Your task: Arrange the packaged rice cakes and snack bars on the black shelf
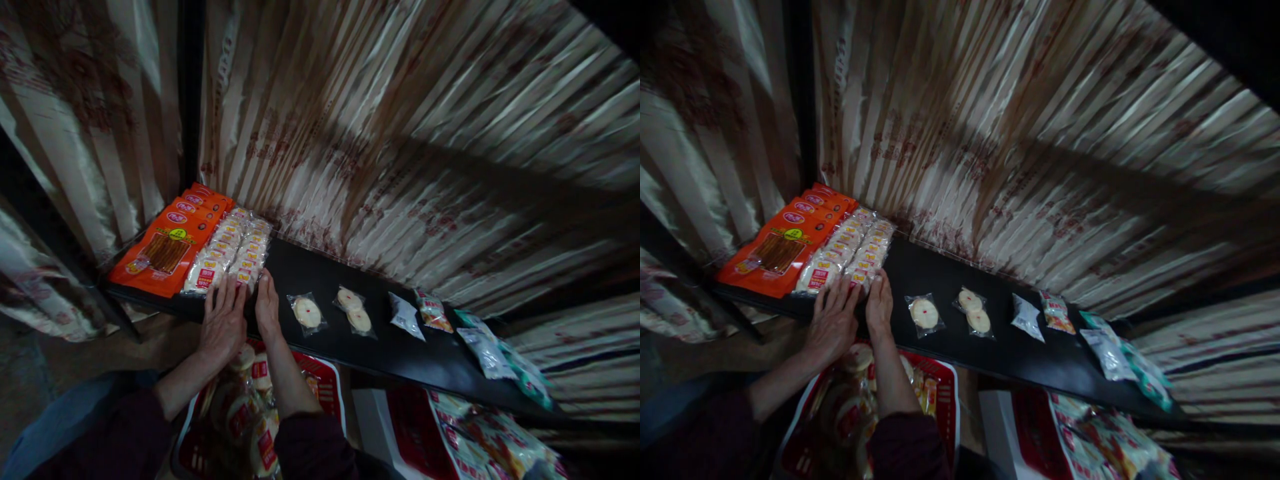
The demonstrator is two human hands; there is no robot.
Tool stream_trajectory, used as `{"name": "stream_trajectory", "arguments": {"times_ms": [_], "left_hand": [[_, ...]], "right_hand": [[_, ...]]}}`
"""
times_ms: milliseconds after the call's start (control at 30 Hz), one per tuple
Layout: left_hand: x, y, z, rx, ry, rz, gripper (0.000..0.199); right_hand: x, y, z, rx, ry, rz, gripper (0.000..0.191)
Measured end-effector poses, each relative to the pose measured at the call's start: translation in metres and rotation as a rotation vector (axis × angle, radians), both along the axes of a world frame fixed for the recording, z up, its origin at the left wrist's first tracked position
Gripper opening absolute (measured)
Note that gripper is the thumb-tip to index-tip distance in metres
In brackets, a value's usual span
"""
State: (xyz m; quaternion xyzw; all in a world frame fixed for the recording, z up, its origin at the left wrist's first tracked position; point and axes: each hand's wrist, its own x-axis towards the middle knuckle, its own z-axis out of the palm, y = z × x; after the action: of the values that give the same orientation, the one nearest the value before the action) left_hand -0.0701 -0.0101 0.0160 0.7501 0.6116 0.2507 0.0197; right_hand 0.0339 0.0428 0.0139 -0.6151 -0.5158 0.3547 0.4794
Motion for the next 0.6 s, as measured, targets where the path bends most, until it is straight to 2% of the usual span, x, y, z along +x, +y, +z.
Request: {"name": "stream_trajectory", "arguments": {"times_ms": [600], "left_hand": [[0.0073, 0.0017, -0.0009, 0.067, -0.087, 0.021, 0.059]], "right_hand": [[0.0022, -0.0034, 0.0000, 0.033, -0.039, -0.026, 0.057]]}}
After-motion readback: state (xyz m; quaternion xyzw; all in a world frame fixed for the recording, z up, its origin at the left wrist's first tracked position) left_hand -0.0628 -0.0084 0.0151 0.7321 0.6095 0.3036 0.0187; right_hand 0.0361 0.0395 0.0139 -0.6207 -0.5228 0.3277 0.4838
